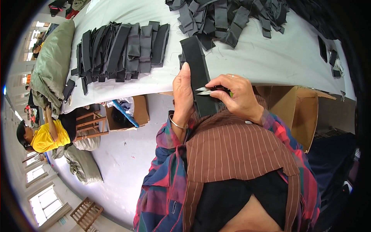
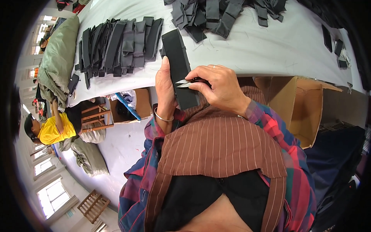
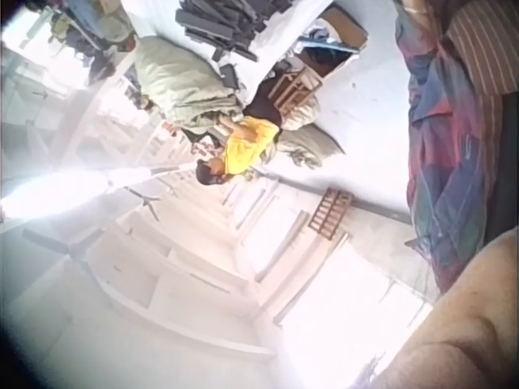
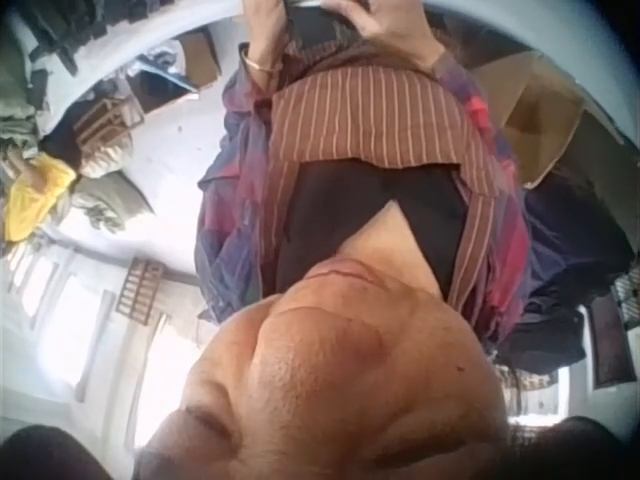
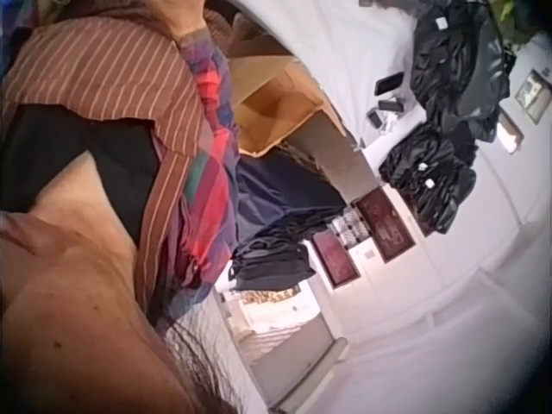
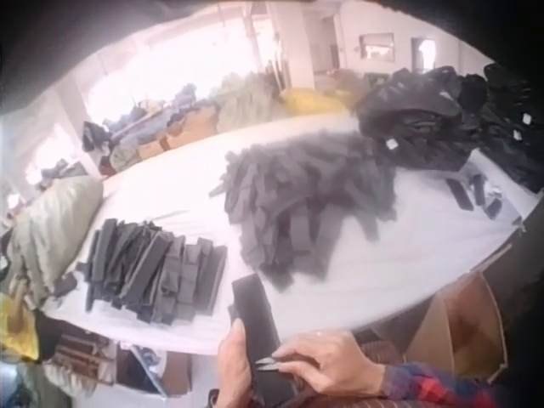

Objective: Trim loose threads from black fabric straps using small thread snips.

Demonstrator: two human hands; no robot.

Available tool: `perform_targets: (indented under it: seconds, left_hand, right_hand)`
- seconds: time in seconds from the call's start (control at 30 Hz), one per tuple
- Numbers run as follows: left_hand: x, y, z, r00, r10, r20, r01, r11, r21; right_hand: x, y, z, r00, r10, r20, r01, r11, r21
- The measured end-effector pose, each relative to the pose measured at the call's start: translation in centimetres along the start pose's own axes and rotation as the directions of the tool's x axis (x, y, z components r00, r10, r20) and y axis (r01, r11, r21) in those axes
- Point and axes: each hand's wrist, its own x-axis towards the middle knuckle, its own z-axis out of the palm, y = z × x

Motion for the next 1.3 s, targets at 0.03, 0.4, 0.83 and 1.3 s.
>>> perform_targets:
  seconds: [0.03, 0.4, 0.83, 1.3]
  left_hand:
    - [0.0, 0.0, 0.1, 1.000, -0.002, 0.009, 0.002, 1.000, 0.001]
    - [0.0, -0.7, -1.2, 0.985, -0.172, 0.015, 0.172, 0.985, -0.028]
    - [-0.6, -0.9, -1.2, 0.985, -0.152, 0.087, 0.156, 0.987, -0.042]
    - [-0.5, 0.7, -2.8, 0.968, -0.135, 0.213, -0.025, 0.788, 0.615]
  right_hand:
    - [0.0, 0.1, 0.1, 0.999, -0.043, -0.022, 0.042, 0.999, -0.024]
    - [0.9, 1.8, -0.3, 0.931, 0.320, -0.175, -0.244, 0.903, 0.352]
    - [4.6, 0.9, -2.0, 0.966, 0.070, -0.248, -0.057, 0.997, 0.058]
    - [6.2, 3.6, -3.4, 0.961, 0.182, 0.207, -0.229, 0.945, 0.234]
